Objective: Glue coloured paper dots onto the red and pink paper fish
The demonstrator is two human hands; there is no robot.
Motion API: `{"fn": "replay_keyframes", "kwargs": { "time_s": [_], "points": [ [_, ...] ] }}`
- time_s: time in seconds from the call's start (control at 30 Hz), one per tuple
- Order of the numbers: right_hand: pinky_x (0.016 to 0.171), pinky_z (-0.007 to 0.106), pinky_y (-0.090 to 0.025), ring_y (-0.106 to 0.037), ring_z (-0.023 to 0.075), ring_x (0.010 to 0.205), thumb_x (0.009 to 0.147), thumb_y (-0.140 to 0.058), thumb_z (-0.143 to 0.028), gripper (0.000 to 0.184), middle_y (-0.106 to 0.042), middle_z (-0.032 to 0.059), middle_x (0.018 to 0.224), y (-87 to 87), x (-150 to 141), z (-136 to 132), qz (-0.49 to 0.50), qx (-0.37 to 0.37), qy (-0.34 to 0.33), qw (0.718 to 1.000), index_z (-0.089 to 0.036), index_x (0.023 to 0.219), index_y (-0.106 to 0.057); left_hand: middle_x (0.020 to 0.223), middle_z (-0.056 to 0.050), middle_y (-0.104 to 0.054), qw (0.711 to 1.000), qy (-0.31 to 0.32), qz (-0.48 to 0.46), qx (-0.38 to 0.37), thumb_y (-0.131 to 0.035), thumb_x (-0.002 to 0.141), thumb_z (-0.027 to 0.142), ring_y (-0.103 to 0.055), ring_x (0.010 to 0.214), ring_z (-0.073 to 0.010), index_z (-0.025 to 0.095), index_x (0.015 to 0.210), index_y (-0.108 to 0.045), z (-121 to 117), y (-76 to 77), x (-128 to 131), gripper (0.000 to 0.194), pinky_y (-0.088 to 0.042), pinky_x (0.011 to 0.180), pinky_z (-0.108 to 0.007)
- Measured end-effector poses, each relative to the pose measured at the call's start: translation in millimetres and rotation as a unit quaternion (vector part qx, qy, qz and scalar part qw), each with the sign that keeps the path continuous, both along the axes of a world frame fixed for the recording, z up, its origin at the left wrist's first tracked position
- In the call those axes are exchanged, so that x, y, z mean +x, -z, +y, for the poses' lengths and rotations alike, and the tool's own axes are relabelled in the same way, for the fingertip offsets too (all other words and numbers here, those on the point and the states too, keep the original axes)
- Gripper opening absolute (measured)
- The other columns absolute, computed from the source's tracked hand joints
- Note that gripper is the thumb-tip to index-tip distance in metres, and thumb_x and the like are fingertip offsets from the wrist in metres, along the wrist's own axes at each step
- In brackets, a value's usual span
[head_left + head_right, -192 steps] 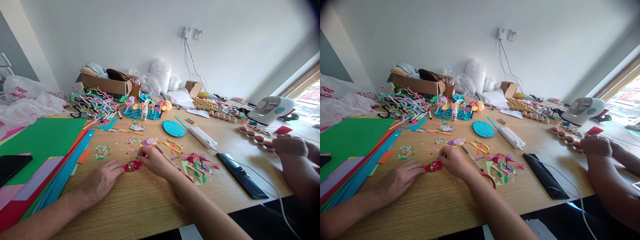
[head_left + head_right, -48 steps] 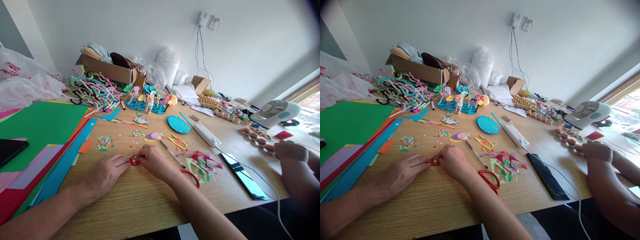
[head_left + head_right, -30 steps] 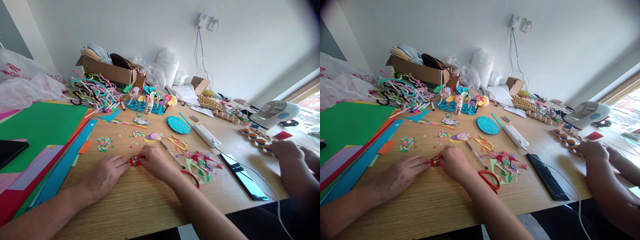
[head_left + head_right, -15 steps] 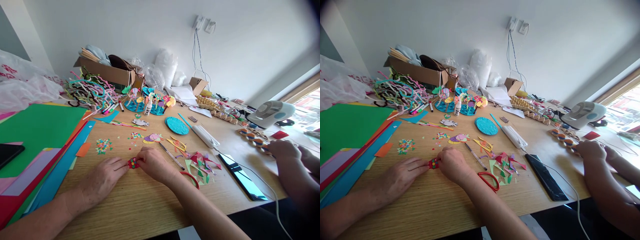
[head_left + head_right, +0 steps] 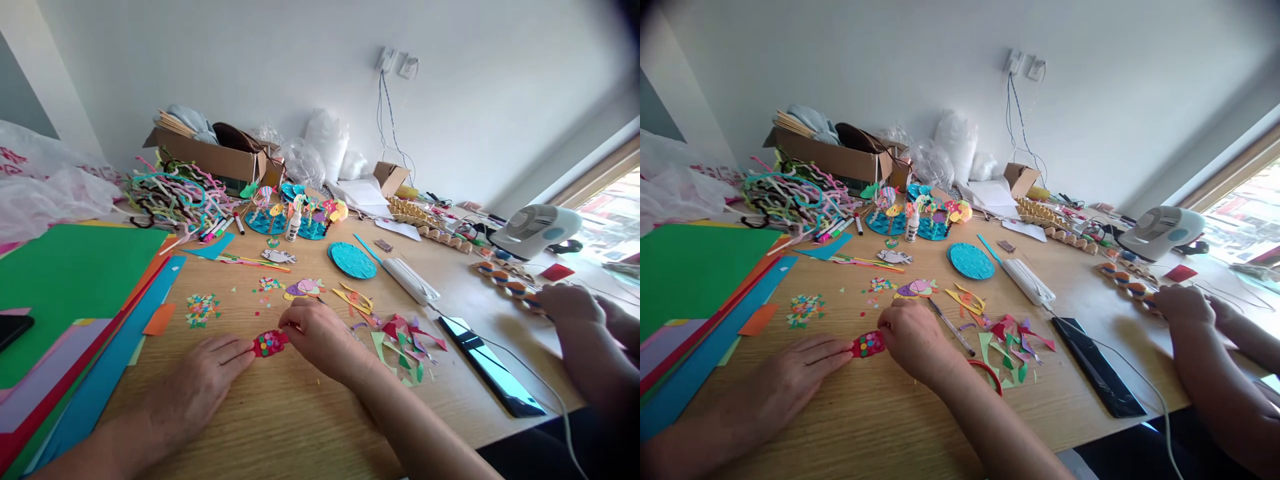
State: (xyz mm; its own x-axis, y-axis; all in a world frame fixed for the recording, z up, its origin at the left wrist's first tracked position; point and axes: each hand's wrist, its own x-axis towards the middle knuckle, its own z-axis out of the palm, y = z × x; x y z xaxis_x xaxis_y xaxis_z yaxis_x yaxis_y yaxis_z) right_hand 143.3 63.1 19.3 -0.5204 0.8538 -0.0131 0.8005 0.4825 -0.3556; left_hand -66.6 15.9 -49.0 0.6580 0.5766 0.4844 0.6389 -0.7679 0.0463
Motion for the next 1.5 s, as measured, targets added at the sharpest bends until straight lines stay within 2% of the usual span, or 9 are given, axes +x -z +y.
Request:
{"fn": "replay_keyframes", "kwargs": {
  "time_s": [0.13,0.23,0.37,0.67,0.97,1.13,1.23,1.4,1.5],
  "points": [
    [0.069,0.024,-0.038,-0.058,0.0152,0.083,0.077,-0.05,-0.012,0.023,-0.066,0.0047,0.092,0.0,12.5,13.7,-0.022,0.016,0.04,0.999,-0.019,0.09,-0.069,0.103,-0.002,-0.069,1.0,-0.007,-0.026,-0.005,-0.033,0.074,-0.002,-0.064,0.091,-0.0156,0.02,0.105,-0.063,0.7,-3.9,0.4,0.048,-0.055,0.081,-0.027],
    [0.069,0.024,-0.038,-0.059,0.0164,0.087,0.077,-0.05,-0.013,0.025,-0.066,0.0056,0.098,1.2,14.3,25.8,-0.043,0.013,0.045,0.998,-0.019,0.095,-0.067,0.096,0.0,-0.07,0.999,-0.005,-0.052,-0.013,-0.033,0.072,-0.001,-0.065,0.085,-0.0146,0.021,0.098,-0.064,-0.5,-12.2,3.4,0.046,-0.055,0.079,-0.022],
    [0.071,0.024,-0.038,-0.059,0.0169,0.09,0.076,-0.049,-0.012,0.027,-0.066,0.0059,0.099,3.6,5.7,42.6,-0.061,0.008,0.03,0.998,-0.019,0.096,-0.067,0.092,0.001,-0.07,0.997,-0.005,-0.066,-0.046,-0.035,0.072,0.001,-0.065,0.082,-0.0145,0.023,0.094,-0.063,-1.5,-19.6,5.8,0.043,-0.055,0.075,-0.02],
    [0.067,0.024,-0.038,-0.061,0.0169,0.085,0.079,-0.048,-0.017,0.026,-0.069,0.0045,0.093,16.7,-19.9,77.6,-0.094,-0.009,0.01,0.996,-0.021,0.096,-0.066,0.091,0.001,-0.069,0.991,0.001,-0.048,-0.123,-0.036,0.073,0.002,-0.063,0.083,-0.0169,0.025,0.086,-0.063,-1.1,-17.6,3.3,0.037,-0.055,0.073,-0.024],
    [0.06,0.025,-0.036,-0.062,0.0192,0.082,0.077,-0.047,-0.018,0.025,-0.07,0.0048,0.092,18.9,-29.2,86.3,-0.136,-0.006,-0.005,0.991,-0.023,0.09,-0.067,0.087,-0.001,-0.069,0.997,-0.001,-0.039,-0.066,-0.033,0.071,0.001,-0.063,0.078,-0.0173,0.022,0.083,-0.064,-1.1,-23.8,8.5,0.039,-0.055,0.068,-0.024],
    [0.057,0.024,-0.035,-0.062,0.0186,0.079,0.075,-0.049,-0.019,0.021,-0.07,0.0051,0.089,18.0,-30.9,92.5,-0.15,-0.013,-0.014,0.988,-0.021,0.086,-0.068,0.086,0.002,-0.069,0.994,-0.008,-0.032,-0.101,-0.034,0.071,0.001,-0.063,0.079,-0.0154,0.024,0.084,-0.062,-1.1,-24.5,7.7,0.039,-0.055,0.073,-0.023],
    [0.057,0.024,-0.035,-0.061,0.0182,0.079,0.075,-0.05,-0.018,0.021,-0.069,0.0062,0.091,18.6,-31.3,94.2,-0.15,-0.016,-0.018,0.988,-0.02,0.087,-0.068,0.085,0.0,-0.068,0.994,-0.002,-0.036,-0.106,-0.034,0.072,0.001,-0.063,0.079,-0.0163,0.023,0.085,-0.062,-0.4,-24.9,6.9,0.038,-0.055,0.072,-0.024],
    [0.059,0.024,-0.036,-0.06,0.0186,0.08,0.075,-0.049,-0.017,0.021,-0.068,0.0081,0.091,20.8,-30.2,93.7,-0.128,-0.017,-0.011,0.992,-0.018,0.086,-0.067,0.089,-0.001,-0.069,0.992,0.0,-0.04,-0.116,-0.034,0.072,0.002,-0.064,0.08,-0.0175,0.022,0.084,-0.063,-1.2,-25.6,5.1,0.037,-0.056,0.071,-0.025],
    [0.058,0.024,-0.035,-0.059,0.0178,0.078,0.075,-0.049,-0.016,0.018,-0.068,0.0076,0.087,15.8,-26.2,91.2,-0.103,-0.02,0.006,0.994,-0.016,0.082,-0.066,0.091,0.0,-0.069,0.988,-0.003,-0.066,-0.141,-0.036,0.073,0.003,-0.064,0.083,-0.0167,0.024,0.089,-0.063,-2.3,-23.2,4.1,0.038,-0.056,0.074,-0.025]
  ]
}}
